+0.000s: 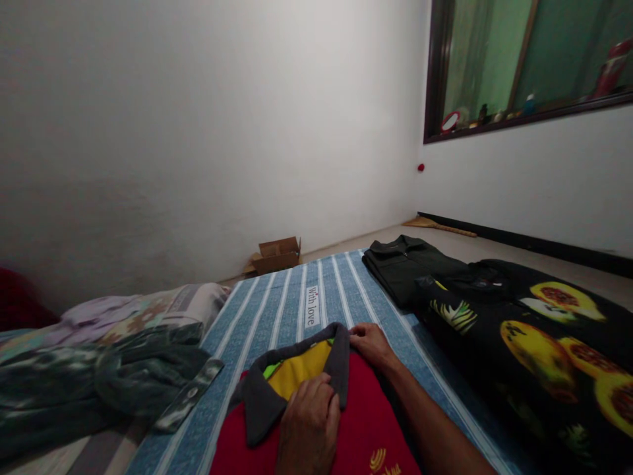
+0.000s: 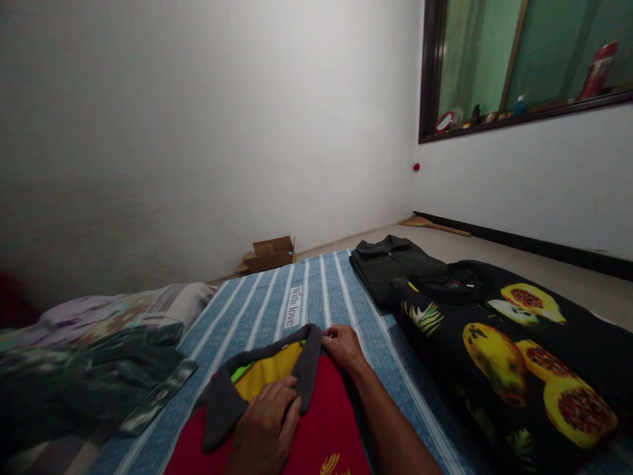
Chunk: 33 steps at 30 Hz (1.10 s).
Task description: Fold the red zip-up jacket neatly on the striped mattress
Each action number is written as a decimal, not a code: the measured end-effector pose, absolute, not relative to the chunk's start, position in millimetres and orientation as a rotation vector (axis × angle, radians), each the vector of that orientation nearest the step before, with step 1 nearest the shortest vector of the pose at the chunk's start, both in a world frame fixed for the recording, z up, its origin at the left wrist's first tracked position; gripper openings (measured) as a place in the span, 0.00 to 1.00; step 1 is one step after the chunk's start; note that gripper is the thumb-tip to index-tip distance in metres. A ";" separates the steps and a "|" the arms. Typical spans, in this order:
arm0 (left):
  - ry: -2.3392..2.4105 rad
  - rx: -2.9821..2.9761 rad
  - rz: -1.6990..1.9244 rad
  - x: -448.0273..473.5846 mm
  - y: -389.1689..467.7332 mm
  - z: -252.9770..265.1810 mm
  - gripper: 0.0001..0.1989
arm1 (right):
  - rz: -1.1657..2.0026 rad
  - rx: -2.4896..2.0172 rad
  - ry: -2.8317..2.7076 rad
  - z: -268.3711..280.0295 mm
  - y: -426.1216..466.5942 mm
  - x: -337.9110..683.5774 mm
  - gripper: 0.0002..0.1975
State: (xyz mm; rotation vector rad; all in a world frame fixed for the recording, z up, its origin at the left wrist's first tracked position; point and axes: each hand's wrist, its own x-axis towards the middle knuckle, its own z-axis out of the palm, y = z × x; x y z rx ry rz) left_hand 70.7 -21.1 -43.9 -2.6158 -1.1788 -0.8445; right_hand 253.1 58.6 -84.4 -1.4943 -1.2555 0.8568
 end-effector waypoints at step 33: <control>-1.113 -2.589 -0.848 68.2 -17.2 -46.7 0.09 | 0.732 -1.630 -1.344 -80.7 64.1 251.8 0.11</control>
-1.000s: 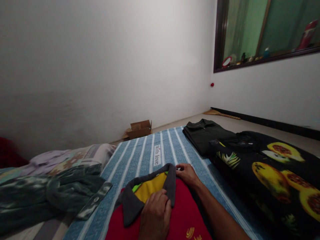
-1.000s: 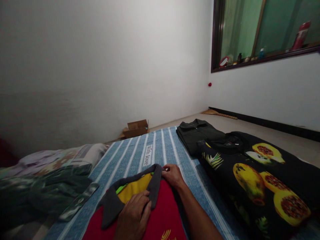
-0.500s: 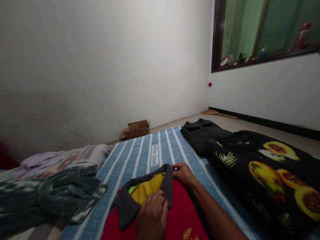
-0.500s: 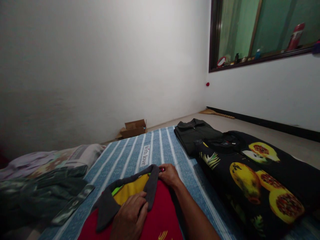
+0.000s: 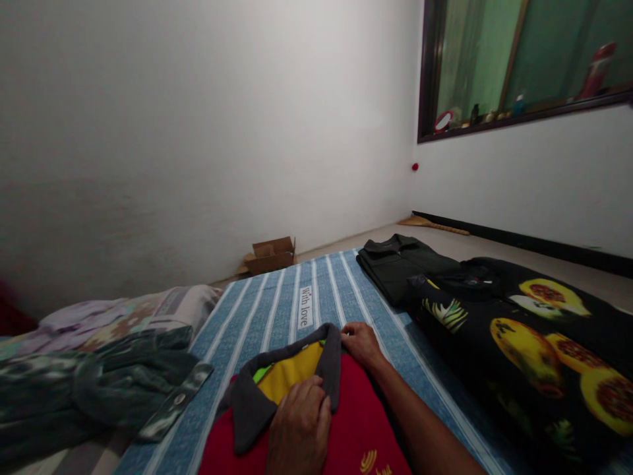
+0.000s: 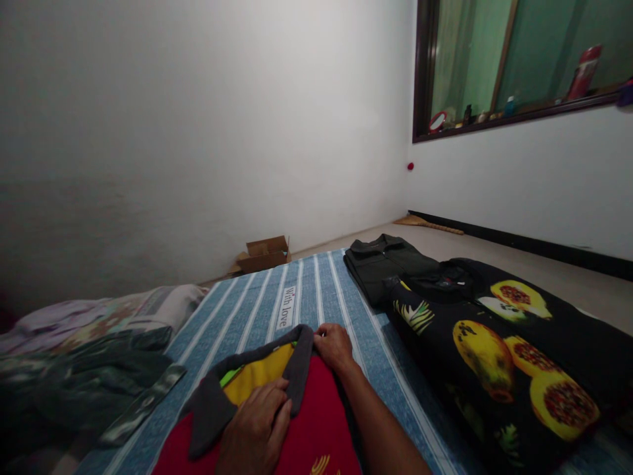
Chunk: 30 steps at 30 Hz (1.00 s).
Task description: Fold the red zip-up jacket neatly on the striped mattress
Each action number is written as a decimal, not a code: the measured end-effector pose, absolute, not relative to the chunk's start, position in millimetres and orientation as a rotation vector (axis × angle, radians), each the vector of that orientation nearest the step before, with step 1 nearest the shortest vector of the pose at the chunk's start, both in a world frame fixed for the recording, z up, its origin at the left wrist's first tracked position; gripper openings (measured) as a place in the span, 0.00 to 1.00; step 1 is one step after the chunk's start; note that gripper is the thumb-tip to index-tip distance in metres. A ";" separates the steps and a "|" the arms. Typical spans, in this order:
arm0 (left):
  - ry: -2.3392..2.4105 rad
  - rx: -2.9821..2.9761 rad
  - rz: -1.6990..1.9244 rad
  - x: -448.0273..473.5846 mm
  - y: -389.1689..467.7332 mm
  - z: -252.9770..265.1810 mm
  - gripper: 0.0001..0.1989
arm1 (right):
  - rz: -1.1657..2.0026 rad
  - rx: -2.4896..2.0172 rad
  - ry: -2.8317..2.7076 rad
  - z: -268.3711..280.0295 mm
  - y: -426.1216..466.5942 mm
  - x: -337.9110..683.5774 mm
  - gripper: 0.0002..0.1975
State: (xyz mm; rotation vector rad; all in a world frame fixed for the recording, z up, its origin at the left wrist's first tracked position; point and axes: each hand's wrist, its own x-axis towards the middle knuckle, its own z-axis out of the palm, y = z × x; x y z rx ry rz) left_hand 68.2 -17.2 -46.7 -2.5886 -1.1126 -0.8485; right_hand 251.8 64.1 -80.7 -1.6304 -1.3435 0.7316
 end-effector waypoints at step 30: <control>-1.191 -2.624 -0.842 70.8 -19.6 -43.4 0.10 | 0.705 -1.678 -1.321 -82.4 66.5 250.9 0.12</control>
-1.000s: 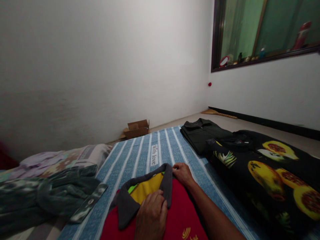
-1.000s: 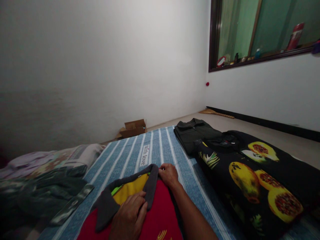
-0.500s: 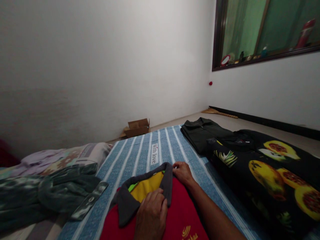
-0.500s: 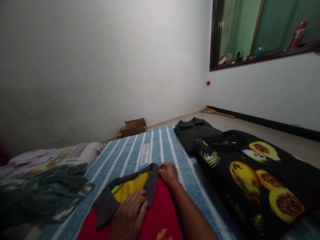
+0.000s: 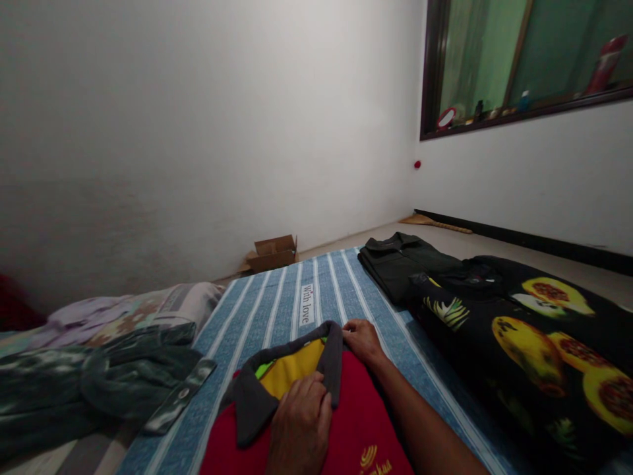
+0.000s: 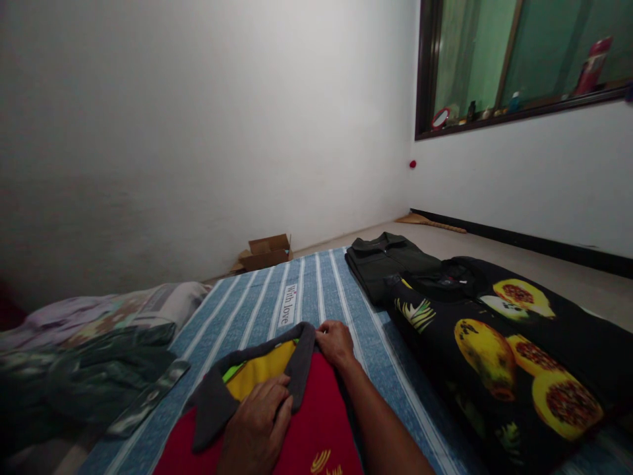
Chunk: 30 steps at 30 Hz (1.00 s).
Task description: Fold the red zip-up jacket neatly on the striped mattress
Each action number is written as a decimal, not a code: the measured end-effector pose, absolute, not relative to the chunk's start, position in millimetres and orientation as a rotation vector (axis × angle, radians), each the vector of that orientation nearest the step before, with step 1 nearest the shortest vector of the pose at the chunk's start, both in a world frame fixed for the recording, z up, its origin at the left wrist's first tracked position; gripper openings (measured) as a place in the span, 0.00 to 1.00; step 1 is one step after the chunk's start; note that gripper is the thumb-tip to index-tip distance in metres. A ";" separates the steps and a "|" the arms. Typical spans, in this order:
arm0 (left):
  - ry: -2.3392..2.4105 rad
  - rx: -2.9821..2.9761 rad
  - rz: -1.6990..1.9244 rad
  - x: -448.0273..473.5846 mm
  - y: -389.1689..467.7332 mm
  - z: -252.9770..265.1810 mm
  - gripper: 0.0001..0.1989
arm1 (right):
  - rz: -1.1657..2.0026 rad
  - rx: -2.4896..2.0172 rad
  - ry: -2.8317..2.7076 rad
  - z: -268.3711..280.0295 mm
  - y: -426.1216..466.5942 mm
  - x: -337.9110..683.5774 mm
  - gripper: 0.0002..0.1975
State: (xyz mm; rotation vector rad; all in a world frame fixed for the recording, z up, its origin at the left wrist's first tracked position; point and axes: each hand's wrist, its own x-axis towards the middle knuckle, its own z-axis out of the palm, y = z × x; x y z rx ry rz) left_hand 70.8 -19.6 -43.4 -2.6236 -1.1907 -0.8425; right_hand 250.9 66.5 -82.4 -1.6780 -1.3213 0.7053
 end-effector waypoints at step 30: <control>-1.224 -2.637 -0.793 71.7 -21.8 -39.5 0.10 | 0.645 -1.695 -1.303 -80.7 61.8 258.5 0.24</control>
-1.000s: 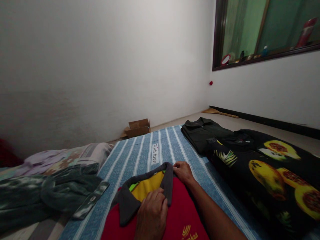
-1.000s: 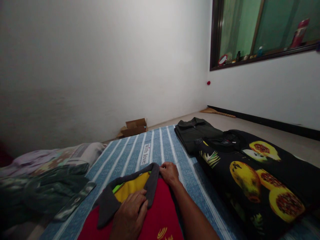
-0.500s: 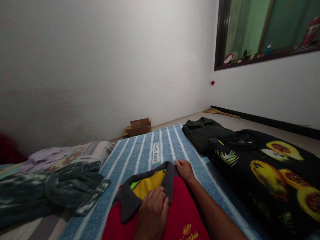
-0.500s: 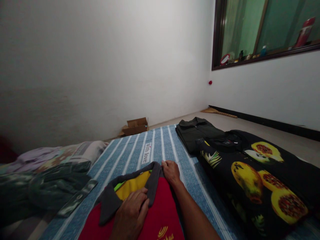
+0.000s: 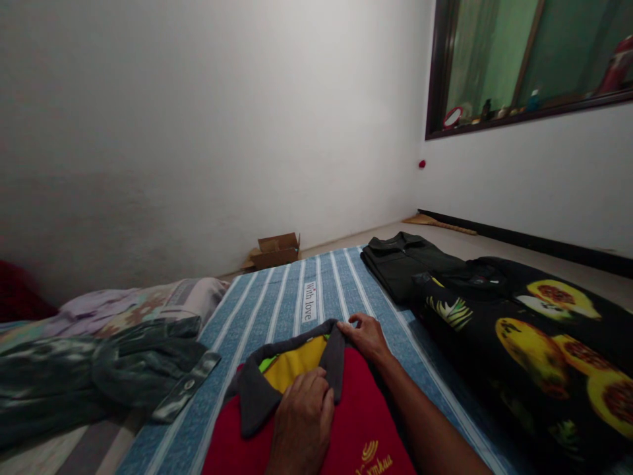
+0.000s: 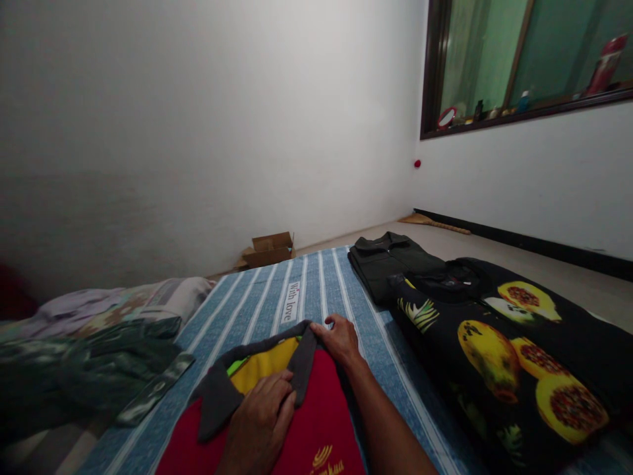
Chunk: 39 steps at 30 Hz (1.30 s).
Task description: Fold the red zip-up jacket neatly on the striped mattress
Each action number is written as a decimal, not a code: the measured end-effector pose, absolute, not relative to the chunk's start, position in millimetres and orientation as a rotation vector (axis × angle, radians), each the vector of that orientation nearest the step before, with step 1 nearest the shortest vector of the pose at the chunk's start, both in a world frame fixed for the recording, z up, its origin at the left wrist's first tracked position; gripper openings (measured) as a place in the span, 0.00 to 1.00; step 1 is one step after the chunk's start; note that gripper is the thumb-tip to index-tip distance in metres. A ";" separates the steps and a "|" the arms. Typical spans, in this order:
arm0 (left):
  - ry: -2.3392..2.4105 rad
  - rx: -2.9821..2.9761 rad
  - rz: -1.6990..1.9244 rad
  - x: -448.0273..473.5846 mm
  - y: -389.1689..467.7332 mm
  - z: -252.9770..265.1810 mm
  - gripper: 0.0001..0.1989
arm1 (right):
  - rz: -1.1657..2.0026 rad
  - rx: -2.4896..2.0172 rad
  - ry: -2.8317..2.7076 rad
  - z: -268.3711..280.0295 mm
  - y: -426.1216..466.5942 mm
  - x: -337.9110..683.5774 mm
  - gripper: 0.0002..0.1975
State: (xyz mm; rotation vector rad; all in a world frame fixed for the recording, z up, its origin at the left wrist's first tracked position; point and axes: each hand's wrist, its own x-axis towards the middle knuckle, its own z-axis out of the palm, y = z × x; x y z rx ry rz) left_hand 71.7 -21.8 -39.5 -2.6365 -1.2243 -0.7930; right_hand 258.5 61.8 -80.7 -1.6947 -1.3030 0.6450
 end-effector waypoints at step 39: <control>-1.567 -2.675 -0.502 84.8 -38.0 -32.3 0.04 | 1.013 -1.536 -1.055 -77.9 -60.2 263.3 0.28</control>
